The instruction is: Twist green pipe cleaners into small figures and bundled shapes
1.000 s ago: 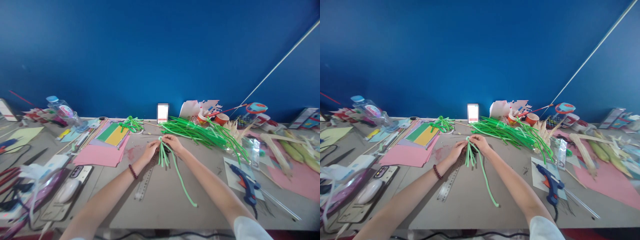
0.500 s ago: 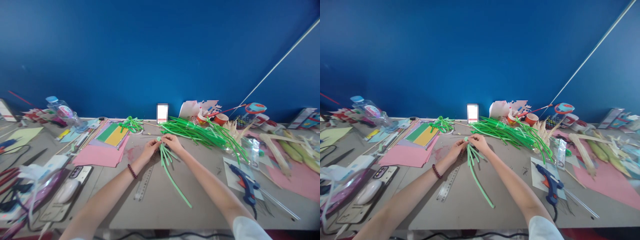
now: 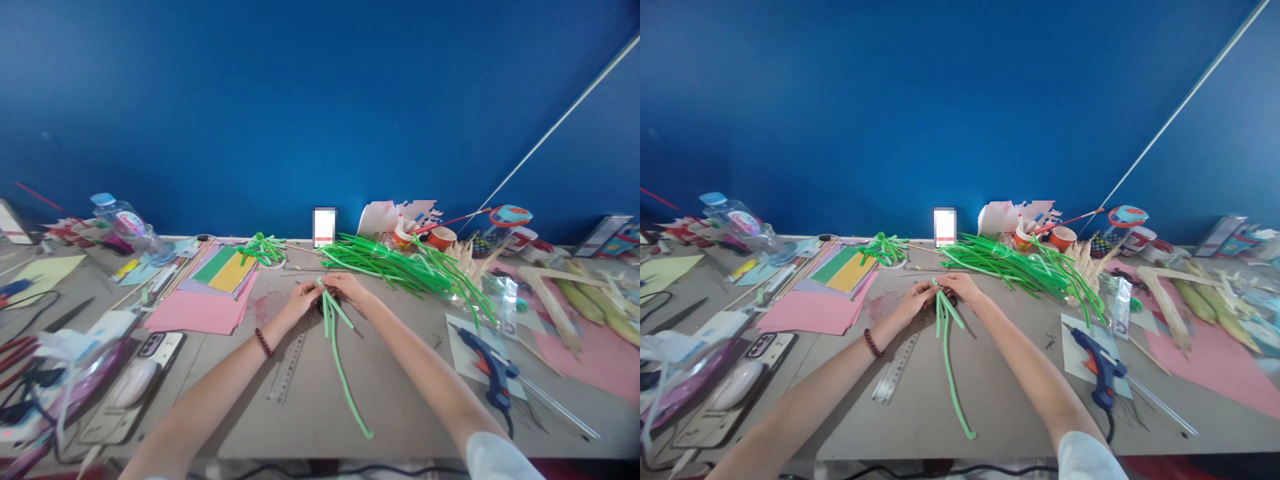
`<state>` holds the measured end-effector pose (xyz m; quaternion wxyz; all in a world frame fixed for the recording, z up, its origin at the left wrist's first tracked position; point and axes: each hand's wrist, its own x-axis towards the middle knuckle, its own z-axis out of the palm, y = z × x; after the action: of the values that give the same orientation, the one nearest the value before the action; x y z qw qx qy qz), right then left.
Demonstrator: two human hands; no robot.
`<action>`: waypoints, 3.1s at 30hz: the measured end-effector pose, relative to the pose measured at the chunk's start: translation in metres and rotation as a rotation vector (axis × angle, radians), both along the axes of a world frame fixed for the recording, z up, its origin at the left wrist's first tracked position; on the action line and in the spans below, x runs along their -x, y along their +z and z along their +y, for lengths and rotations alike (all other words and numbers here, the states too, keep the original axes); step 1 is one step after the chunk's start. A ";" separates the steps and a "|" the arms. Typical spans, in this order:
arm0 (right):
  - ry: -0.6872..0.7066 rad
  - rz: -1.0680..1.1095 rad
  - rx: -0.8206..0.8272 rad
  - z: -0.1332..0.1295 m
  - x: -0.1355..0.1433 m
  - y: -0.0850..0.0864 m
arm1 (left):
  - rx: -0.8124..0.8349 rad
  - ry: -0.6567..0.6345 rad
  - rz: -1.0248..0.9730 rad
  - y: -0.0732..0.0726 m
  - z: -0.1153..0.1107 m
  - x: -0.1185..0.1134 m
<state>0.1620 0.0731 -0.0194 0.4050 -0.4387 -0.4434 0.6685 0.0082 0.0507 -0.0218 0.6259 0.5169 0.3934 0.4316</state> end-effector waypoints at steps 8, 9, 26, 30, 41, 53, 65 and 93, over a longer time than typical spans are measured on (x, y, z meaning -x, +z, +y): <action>-0.016 0.016 -0.029 -0.001 0.003 -0.003 | -0.010 0.001 -0.020 0.002 -0.001 -0.002; -0.015 0.022 -0.030 -0.002 0.003 -0.003 | -0.012 0.003 -0.016 0.003 -0.001 -0.002; -0.070 0.000 -0.063 -0.004 0.007 -0.009 | -0.030 0.009 0.039 0.002 0.000 0.001; -0.092 -0.033 -0.083 -0.005 0.007 -0.008 | -0.021 0.028 0.045 -0.005 0.002 0.001; -0.043 0.059 -0.065 -0.005 0.004 -0.006 | -0.004 0.018 0.062 -0.001 0.001 -0.001; -0.072 -0.112 -0.289 -0.009 0.010 -0.016 | -0.018 -0.010 0.068 0.001 -0.001 0.002; -0.152 -0.093 -0.350 -0.010 0.013 -0.018 | -0.019 0.029 0.060 -0.006 0.001 0.001; -0.038 -0.092 -0.234 -0.008 0.009 -0.008 | -0.036 0.086 0.052 -0.001 -0.003 -0.002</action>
<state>0.1529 0.0648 -0.0269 0.4452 -0.4268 -0.5283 0.5835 0.0099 0.0474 -0.0227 0.5869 0.5216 0.4238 0.4516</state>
